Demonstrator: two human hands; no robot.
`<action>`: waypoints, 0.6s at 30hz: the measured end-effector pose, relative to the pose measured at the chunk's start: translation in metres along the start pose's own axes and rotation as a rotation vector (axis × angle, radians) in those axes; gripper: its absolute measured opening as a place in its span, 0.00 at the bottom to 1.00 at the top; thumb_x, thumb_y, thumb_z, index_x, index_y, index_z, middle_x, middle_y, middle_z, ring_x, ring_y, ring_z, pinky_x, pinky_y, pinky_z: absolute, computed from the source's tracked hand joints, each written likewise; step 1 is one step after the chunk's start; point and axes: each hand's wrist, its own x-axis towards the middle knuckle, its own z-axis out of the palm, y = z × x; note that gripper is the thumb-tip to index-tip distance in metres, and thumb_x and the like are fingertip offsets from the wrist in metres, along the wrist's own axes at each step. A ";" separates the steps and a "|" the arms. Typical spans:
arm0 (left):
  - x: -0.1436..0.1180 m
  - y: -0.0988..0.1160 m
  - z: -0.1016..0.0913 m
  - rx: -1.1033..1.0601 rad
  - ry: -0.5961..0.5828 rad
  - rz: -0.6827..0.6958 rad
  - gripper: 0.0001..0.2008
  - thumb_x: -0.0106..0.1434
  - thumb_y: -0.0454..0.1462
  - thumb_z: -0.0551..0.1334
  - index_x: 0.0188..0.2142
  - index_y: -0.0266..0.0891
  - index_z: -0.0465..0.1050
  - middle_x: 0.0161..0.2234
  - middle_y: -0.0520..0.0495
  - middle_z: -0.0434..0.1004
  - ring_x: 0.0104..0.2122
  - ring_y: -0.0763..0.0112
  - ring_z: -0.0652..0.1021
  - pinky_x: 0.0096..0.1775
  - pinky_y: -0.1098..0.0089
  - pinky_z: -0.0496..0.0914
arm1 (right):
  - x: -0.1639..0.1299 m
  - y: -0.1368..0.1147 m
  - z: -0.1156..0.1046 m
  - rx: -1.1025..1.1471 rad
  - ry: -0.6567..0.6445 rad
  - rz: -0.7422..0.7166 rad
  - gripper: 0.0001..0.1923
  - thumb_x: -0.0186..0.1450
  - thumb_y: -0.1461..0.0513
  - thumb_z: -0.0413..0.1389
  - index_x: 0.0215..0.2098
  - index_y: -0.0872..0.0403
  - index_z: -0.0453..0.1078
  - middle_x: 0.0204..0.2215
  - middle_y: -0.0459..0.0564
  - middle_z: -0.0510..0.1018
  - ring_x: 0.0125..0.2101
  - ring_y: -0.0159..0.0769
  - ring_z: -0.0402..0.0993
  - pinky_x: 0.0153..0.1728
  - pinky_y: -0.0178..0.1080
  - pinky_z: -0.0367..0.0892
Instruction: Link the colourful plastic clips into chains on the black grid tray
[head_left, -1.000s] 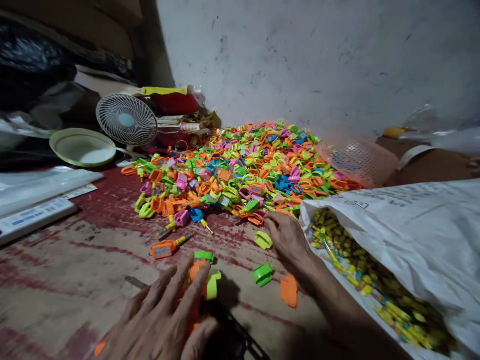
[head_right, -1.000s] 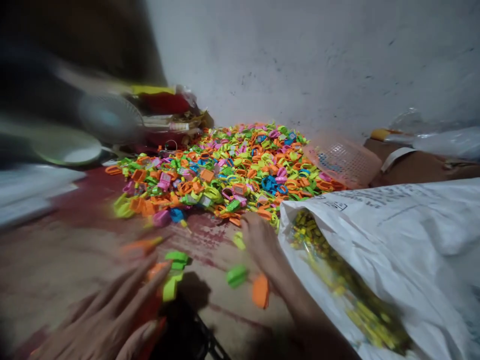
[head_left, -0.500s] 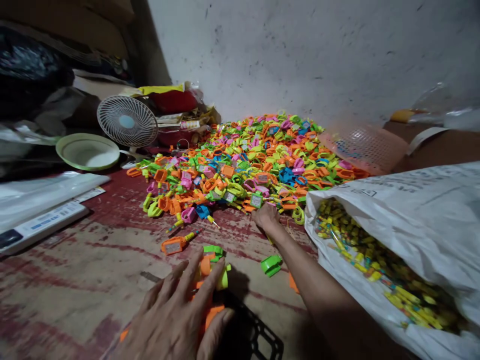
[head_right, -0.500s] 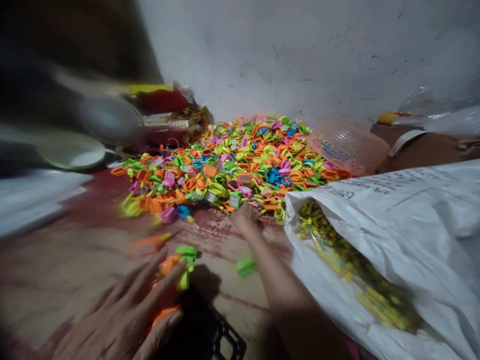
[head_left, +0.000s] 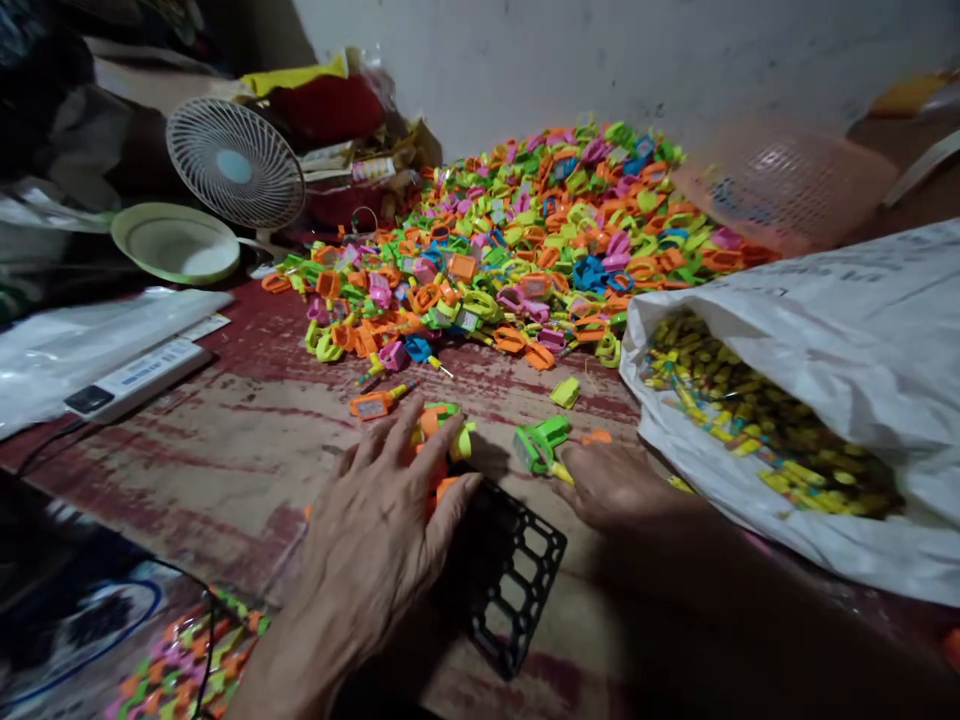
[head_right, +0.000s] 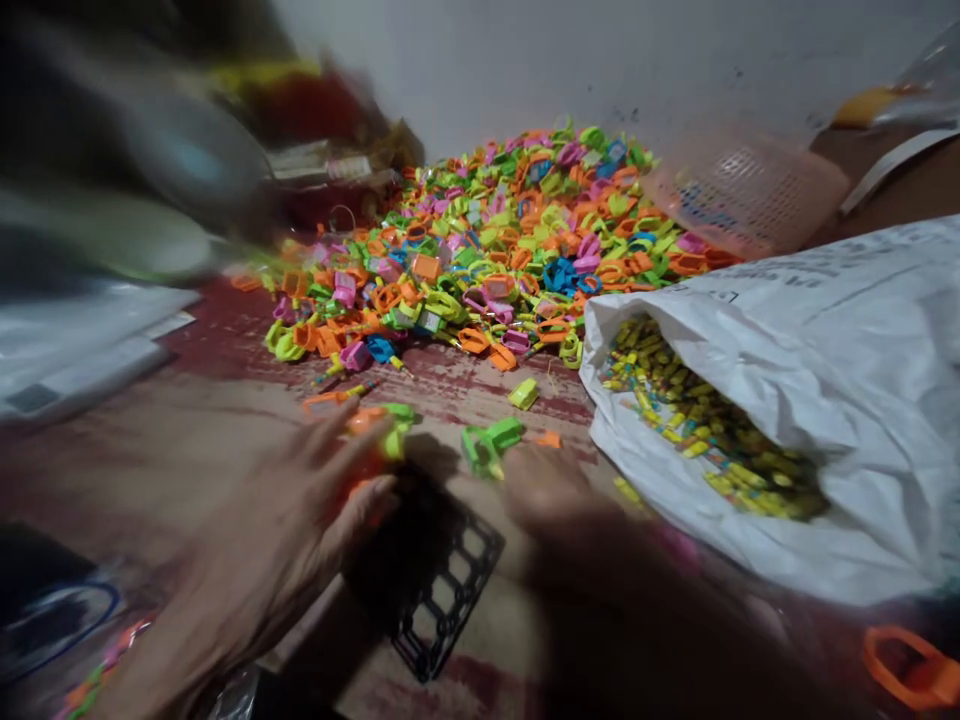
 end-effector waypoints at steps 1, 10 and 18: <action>0.000 -0.001 0.001 -0.005 0.002 -0.001 0.27 0.72 0.51 0.46 0.67 0.51 0.60 0.70 0.45 0.56 0.66 0.49 0.63 0.61 0.44 0.65 | -0.004 0.000 0.003 -0.031 -0.090 0.028 0.08 0.65 0.57 0.57 0.38 0.54 0.73 0.33 0.56 0.78 0.34 0.46 0.74 0.32 0.39 0.61; -0.003 -0.002 0.007 -0.036 0.085 0.013 0.29 0.73 0.54 0.39 0.66 0.53 0.60 0.70 0.45 0.55 0.65 0.48 0.65 0.59 0.42 0.67 | -0.009 0.008 0.051 -0.273 0.552 -0.268 0.10 0.66 0.70 0.53 0.30 0.55 0.72 0.32 0.54 0.76 0.37 0.43 0.72 0.36 0.41 0.59; -0.004 -0.003 0.006 -0.048 0.041 0.000 0.28 0.74 0.51 0.37 0.68 0.54 0.57 0.70 0.48 0.54 0.66 0.51 0.62 0.61 0.43 0.65 | -0.008 0.003 0.055 0.218 0.631 -0.339 0.11 0.73 0.61 0.47 0.48 0.56 0.69 0.30 0.50 0.77 0.28 0.38 0.72 0.29 0.38 0.62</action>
